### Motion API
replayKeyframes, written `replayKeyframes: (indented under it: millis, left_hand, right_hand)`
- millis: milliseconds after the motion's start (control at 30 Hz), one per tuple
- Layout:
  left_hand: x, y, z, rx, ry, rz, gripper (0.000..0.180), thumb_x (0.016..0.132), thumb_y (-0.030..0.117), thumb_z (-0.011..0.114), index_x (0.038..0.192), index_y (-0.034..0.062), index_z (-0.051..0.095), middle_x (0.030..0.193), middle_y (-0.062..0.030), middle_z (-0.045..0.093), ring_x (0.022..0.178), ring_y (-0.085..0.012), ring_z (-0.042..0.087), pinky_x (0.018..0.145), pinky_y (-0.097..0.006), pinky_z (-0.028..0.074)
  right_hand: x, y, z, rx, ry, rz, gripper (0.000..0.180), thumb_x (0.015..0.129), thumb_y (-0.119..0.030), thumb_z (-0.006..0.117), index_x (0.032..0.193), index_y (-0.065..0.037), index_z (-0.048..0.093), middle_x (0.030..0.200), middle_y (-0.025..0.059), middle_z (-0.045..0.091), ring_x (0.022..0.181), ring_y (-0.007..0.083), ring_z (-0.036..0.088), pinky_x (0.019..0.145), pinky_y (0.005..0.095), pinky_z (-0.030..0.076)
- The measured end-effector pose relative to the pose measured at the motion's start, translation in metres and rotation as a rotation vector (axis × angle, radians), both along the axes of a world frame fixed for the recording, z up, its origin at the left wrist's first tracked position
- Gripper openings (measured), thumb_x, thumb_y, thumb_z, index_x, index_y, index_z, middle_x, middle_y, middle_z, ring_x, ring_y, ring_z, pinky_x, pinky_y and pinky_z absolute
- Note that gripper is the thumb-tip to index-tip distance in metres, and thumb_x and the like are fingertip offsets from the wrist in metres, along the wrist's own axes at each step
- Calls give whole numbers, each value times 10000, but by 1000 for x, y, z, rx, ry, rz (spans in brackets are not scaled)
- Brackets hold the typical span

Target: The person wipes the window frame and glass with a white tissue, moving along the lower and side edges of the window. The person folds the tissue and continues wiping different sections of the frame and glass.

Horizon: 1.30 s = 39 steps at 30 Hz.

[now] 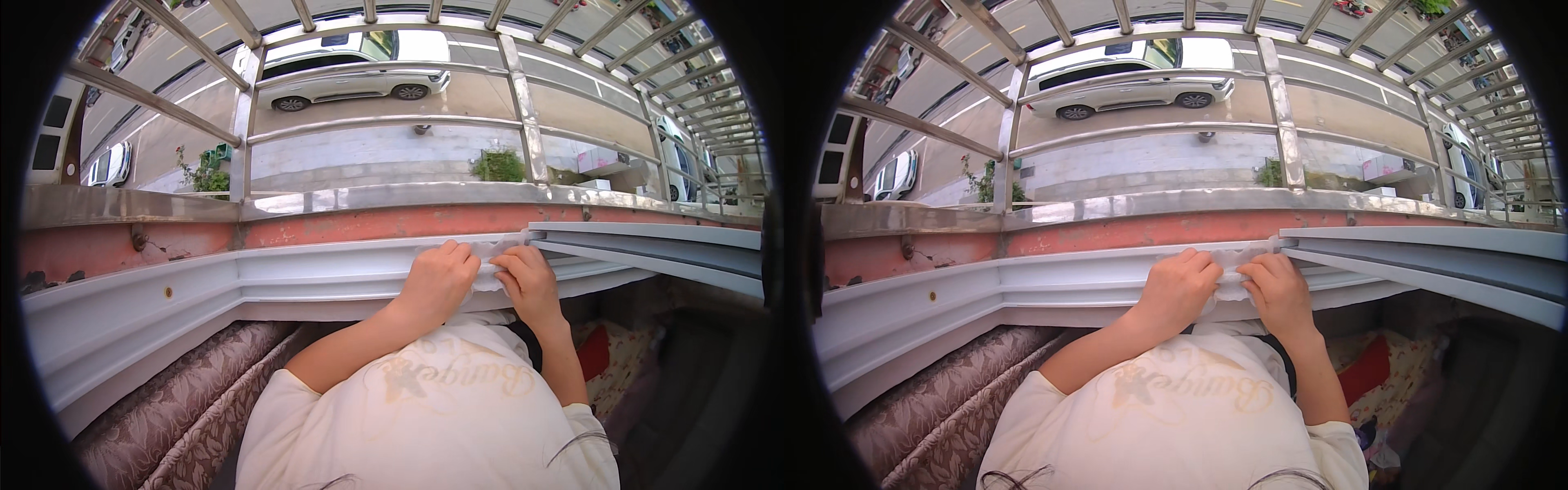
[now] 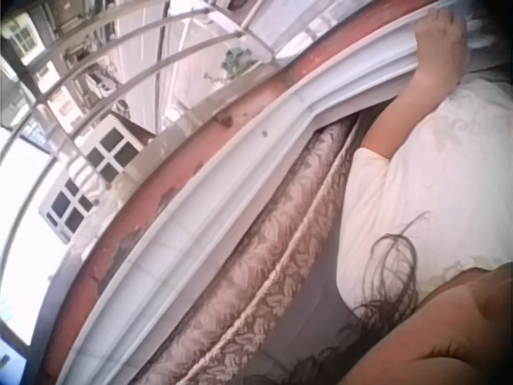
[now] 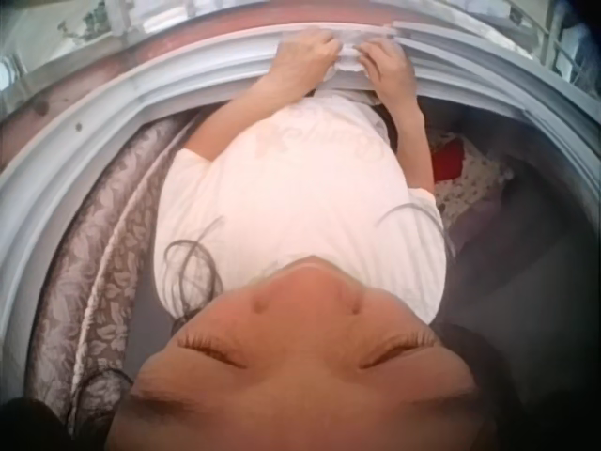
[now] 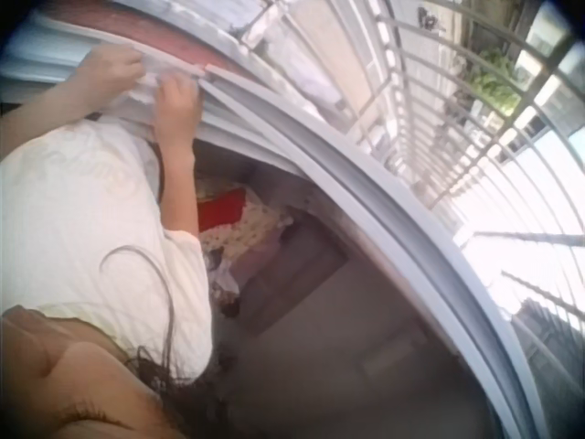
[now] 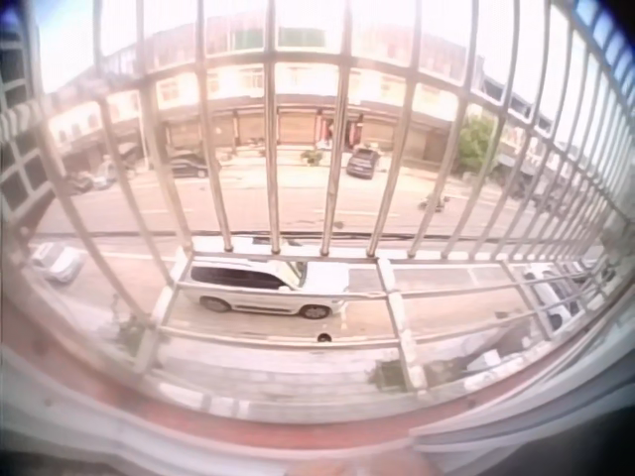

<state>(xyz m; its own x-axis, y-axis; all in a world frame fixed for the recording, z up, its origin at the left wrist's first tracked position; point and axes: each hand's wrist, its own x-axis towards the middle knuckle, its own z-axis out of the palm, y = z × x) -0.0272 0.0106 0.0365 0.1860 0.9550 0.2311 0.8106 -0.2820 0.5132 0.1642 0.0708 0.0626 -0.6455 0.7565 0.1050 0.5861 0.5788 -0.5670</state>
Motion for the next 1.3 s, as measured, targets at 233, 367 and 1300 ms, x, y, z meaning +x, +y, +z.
replayKeyframes:
  millis: [233, 367, 1300]
  left_hand:
    - [-34, -18, 10, -73, -36, 69, 172, 721, 133, 762, 811, 91, 621, 801, -35, 570, 790, -223, 602, 621, -368, 501]
    - [-79, -46, 27, -148, 43, 184, 145, 732, 94, 744, 853, 90, 663, 809, -39, 591, 797, -244, 608, 639, -381, 499]
    - [-52, -15, 6, 167, -102, 350, 112, 809, 65, 696, 907, 101, 736, 851, -32, 714, 768, -227, 671, 682, -362, 543]
  right_hand:
    - [-51, 2, -10, 80, 40, 247, 152, 702, -46, 698, 839, -53, 634, 836, 66, 588, 805, 255, 582, 704, 370, 496]
    - [-105, -17, -20, 102, 112, 340, 135, 715, -56, 710, 815, -54, 620, 823, 58, 590, 797, 244, 582, 697, 360, 503]
    - [-81, 16, -18, -97, 385, 117, 78, 789, -18, 702, 852, -38, 662, 831, 92, 589, 832, 295, 585, 715, 404, 484]
